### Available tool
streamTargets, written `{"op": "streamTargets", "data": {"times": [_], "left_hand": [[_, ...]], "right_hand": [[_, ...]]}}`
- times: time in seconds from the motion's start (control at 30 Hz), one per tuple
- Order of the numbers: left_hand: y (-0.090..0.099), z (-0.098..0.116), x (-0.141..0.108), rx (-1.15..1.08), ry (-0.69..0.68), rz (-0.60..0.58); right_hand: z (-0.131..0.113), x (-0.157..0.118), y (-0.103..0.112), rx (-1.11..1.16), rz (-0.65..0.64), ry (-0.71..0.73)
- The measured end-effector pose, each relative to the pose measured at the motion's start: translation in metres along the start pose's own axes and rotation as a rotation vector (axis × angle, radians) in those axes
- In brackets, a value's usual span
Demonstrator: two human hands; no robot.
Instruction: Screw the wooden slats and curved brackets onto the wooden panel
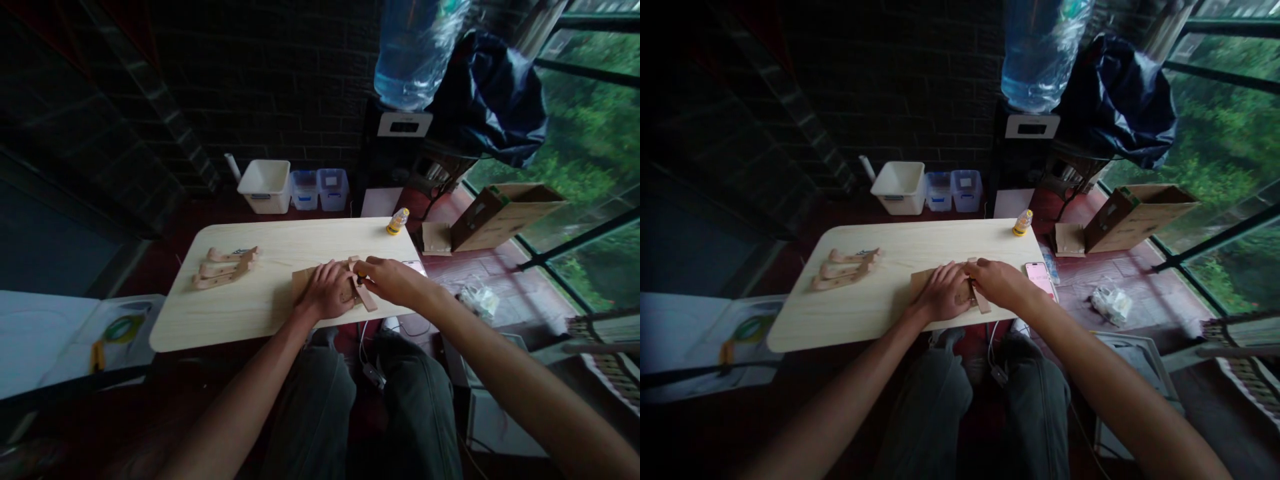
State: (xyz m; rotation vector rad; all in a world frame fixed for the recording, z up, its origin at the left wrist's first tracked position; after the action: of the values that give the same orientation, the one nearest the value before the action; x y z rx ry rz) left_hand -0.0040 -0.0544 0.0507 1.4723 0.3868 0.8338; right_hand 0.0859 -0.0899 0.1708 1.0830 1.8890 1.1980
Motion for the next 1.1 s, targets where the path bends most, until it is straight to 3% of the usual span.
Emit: {"op": "streamTargets", "data": {"times": [0.3, 0.43, 0.77, 0.97, 1.1], "left_hand": [[0.006, 0.012, 0.006, 0.047, 0.151, 0.088], [0.008, 0.016, 0.002, 0.091, 0.116, 0.110], [0.016, 0.016, 0.006, 0.206, -0.029, 0.004], [0.013, 0.017, -0.005, 0.197, -0.031, 0.026], [0.013, 0.021, -0.006, 0.196, -0.037, 0.033]], "right_hand": [[0.005, 0.000, -0.008, -0.125, -0.083, -0.061], [0.007, -0.001, -0.013, -0.195, -0.093, -0.063], [-0.005, -0.005, -0.022, -0.231, -0.064, -0.036], [0.001, -0.005, -0.025, -0.197, -0.080, -0.101], [0.006, -0.009, -0.027, -0.155, -0.087, -0.052]]}}
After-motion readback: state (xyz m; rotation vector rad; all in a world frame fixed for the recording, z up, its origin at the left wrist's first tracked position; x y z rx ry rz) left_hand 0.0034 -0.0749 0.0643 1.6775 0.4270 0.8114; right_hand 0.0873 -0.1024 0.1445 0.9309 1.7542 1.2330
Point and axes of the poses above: each hand's wrist, its own x-axis towards the middle knuckle, its own y-axis out of the back of the hand, z = x × y, the point moved 9 cm from there along x, towards the middle knuckle, and after that the axes turned 13 degrees about x, right-handed, at the moved point
